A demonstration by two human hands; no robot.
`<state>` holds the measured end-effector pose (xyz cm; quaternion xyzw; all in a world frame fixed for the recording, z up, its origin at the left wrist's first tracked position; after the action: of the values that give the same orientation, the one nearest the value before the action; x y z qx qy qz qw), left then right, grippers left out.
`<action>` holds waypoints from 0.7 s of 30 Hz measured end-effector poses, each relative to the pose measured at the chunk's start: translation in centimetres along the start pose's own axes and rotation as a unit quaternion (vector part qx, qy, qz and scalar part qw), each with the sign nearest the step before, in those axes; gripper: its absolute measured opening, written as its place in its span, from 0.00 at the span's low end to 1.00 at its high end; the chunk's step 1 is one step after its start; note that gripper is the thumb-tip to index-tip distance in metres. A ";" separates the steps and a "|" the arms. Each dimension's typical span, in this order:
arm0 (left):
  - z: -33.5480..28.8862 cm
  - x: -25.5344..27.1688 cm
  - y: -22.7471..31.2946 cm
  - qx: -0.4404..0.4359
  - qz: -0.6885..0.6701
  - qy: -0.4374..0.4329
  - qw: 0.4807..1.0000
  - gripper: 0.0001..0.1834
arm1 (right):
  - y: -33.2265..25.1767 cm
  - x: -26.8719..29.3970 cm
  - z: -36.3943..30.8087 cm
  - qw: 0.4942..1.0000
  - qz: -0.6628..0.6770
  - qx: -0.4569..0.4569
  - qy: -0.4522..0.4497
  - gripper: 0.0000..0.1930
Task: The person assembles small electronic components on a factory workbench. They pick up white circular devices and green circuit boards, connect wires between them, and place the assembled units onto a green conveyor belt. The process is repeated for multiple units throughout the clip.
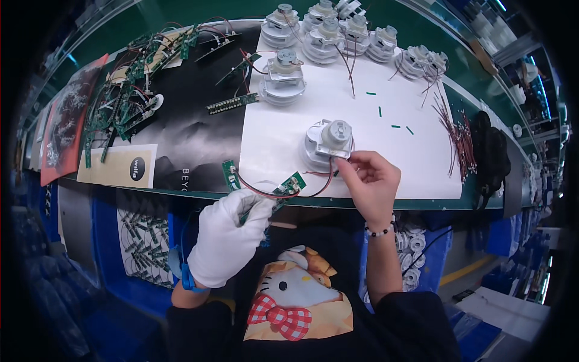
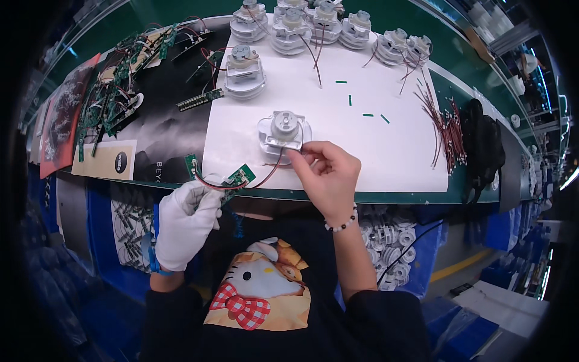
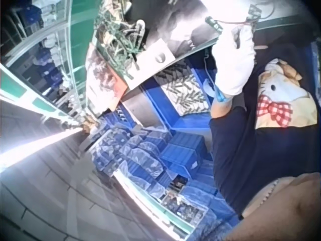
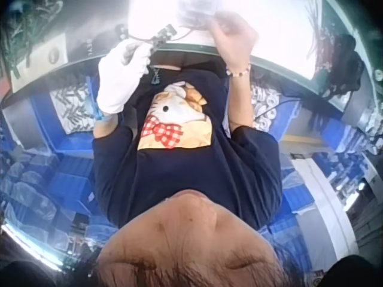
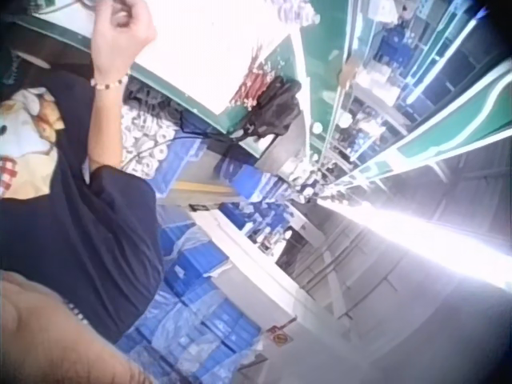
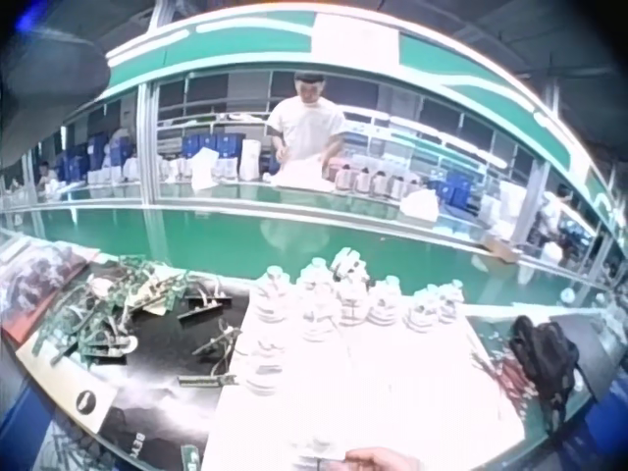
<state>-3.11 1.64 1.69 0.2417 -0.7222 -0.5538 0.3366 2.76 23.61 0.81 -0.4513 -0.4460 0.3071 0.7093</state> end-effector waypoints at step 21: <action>0.8 -0.9 0.8 -0.013 0.044 -0.055 0.997 0.09 | -2.7 -3.8 -3.1 0.899 0.206 -0.094 -0.376 0.03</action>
<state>-3.08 2.98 2.12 0.1743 -0.7423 -0.5601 0.3239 4.11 18.20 1.30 -0.4487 -0.6032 0.5496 0.3644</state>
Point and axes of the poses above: each hand's wrist, its own z-axis towards the middle knuckle, its own x-axis out of the back of the hand, y = z × x, the point moved 8 cm from there along z, towards the middle knuckle, and after that the axes turned 13 degrees about -y, right-handed, at the moved point
